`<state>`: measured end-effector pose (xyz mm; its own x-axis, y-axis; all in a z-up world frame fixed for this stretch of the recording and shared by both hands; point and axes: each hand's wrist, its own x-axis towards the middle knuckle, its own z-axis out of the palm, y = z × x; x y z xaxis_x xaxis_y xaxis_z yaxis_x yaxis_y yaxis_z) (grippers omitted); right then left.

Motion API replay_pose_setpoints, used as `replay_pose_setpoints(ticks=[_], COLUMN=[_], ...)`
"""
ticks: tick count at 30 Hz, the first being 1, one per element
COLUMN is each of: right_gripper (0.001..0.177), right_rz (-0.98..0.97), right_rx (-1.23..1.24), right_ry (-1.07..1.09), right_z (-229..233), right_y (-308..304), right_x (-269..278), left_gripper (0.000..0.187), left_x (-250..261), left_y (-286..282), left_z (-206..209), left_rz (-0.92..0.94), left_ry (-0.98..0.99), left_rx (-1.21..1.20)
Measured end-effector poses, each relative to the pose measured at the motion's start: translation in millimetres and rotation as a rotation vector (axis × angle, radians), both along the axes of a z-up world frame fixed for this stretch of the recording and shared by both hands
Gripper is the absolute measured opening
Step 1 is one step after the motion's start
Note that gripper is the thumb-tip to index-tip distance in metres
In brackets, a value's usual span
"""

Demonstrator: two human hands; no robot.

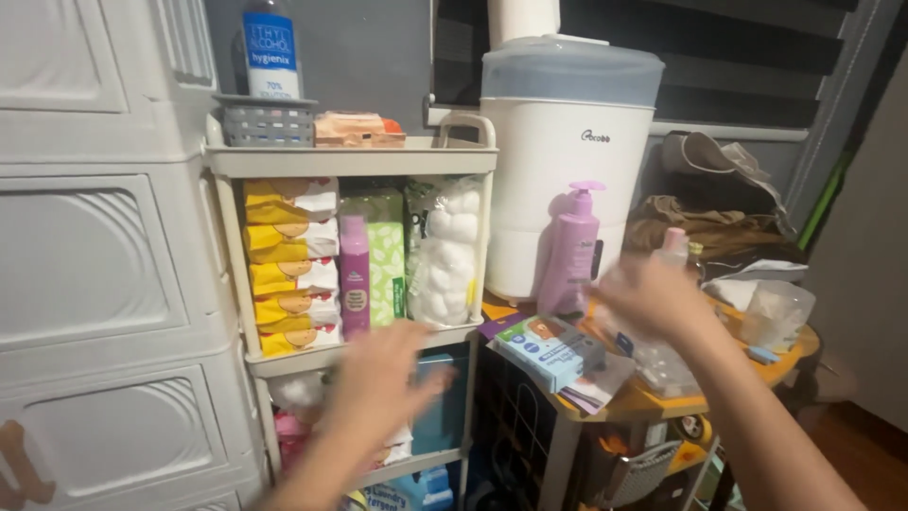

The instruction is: Organizing various baby care products, wipes, and a breast pump on a rolling supply cart and adjacent table.

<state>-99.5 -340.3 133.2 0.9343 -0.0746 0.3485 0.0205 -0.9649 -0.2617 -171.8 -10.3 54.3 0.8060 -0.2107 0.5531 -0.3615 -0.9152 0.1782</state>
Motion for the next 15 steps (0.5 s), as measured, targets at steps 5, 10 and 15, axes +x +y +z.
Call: replay_pose_setpoints(ticks=[5, 10, 15], right_gripper=[0.057, 0.046, 0.055], right_rz=[0.089, 0.101, 0.29], right_rx=[-0.058, -0.014, 0.477], right_ry=[0.214, 0.212, 0.184], right_z=[-20.2, -25.2, 2.4], right_y=[15.3, 16.5, 55.7], right_x=[-32.5, -39.6, -76.4], left_gripper=[0.098, 0.108, 0.097], left_x=[8.5, 0.9, -12.8], left_y=[-76.8, -97.2, -89.1], left_z=[-31.7, -28.6, -34.6], left_rz=[-0.227, -0.232, -0.19], left_ry=[0.028, 0.051, -0.22], left_rx=[-0.455, -0.667, -0.854])
